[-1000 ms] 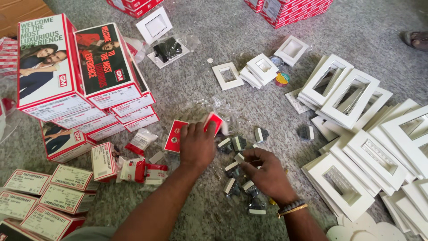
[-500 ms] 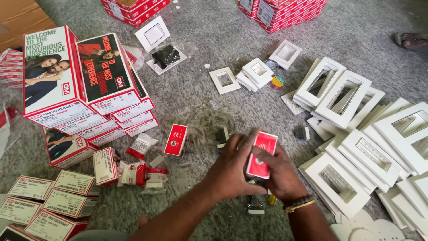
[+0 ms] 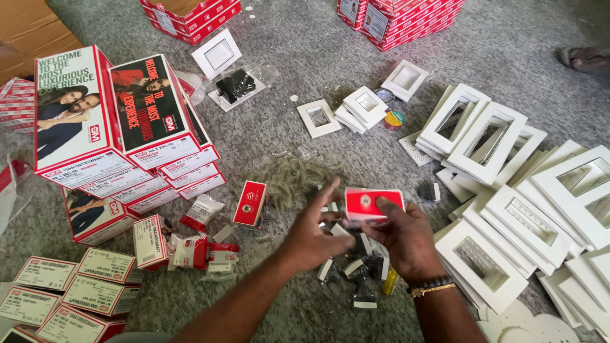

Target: The person unboxes and sorts various electrical components, including light switches, sockets, and faceplates, by removing them from small red and white boxes and placing them into a central pile.

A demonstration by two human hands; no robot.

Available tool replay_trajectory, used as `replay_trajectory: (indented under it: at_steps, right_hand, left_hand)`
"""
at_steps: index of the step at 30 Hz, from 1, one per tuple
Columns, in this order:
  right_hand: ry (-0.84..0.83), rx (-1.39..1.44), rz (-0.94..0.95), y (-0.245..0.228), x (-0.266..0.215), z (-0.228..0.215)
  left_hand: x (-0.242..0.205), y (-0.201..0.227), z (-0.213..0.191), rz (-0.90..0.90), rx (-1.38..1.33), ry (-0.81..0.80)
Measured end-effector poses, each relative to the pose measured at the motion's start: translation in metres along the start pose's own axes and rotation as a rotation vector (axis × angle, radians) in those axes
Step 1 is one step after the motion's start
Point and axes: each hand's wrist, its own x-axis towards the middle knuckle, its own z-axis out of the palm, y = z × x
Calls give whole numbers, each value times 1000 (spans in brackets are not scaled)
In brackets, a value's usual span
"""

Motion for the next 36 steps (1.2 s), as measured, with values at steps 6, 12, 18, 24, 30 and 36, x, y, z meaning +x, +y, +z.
replay_trajectory:
  at_steps: [6,12,18,24,30,36]
  right_hand:
    - [79,-103,160,28,-8,13]
    - [-254,-496,39,20,-18,21]
    - [-120,-863,-407,27,-17,23]
    - [-301,-578,-131,34,15,-25]
    - [-246,-128,90,16,12,-32]
    - [-427,4,64,1,-21,8]
  left_hand:
    - [-1,-3,27,99,113,235]
    - [2,-5,11,310,548,274]
    - [3,-7,13,485,909,142]
    - [1,3,12,411,777,55]
    - [3,-7,-7,466,24,-145]
    - [8,-8,-1,349,661,13]
